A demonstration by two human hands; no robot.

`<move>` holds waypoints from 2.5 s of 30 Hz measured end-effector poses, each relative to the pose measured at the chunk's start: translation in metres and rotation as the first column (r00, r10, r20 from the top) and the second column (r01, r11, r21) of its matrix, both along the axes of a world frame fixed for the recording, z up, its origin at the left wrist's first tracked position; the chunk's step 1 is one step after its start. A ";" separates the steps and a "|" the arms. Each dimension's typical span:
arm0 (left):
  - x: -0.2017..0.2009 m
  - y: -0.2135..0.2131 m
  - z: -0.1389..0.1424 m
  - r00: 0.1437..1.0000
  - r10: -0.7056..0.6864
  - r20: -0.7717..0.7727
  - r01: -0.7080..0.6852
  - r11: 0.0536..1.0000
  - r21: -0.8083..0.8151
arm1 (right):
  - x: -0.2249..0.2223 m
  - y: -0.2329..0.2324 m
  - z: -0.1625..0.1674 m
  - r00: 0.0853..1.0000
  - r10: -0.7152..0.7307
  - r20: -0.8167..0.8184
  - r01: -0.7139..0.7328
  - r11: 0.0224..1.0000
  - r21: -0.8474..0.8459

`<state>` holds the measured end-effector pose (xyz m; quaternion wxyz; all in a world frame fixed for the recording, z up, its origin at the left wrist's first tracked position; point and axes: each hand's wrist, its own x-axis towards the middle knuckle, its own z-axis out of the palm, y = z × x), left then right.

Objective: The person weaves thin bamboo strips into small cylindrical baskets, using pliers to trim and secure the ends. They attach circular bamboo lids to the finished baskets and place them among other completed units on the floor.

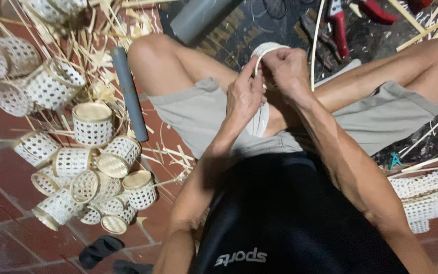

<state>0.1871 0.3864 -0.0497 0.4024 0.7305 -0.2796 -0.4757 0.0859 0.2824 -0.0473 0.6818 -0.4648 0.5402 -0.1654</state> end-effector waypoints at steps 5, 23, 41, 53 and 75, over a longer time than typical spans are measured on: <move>-0.010 0.006 -0.007 1.000 0.019 0.009 -0.020 1.000 0.022 | -0.002 0.001 -0.004 0.979 0.147 -0.139 -0.178 0.953 -0.246; 0.062 0.025 0.083 0.834 -0.471 0.288 0.550 0.757 -0.352 | -0.043 -0.019 0.072 0.534 0.830 -0.161 -0.840 0.498 -0.218; 0.080 -0.027 0.067 0.177 -0.191 0.966 0.966 0.222 -0.133 | -0.061 -0.027 0.080 0.311 0.474 -0.824 -0.817 -0.309 -0.486; 0.077 -0.019 -0.007 0.528 -0.492 0.692 0.810 0.536 -0.238 | -0.008 -0.046 -0.015 0.028 0.551 -0.834 -0.928 -0.295 -0.226; 0.098 -0.038 0.020 0.580 -0.452 0.678 0.808 0.423 -0.410 | -0.044 -0.041 0.046 0.727 0.405 -0.554 -0.572 -0.088 -0.816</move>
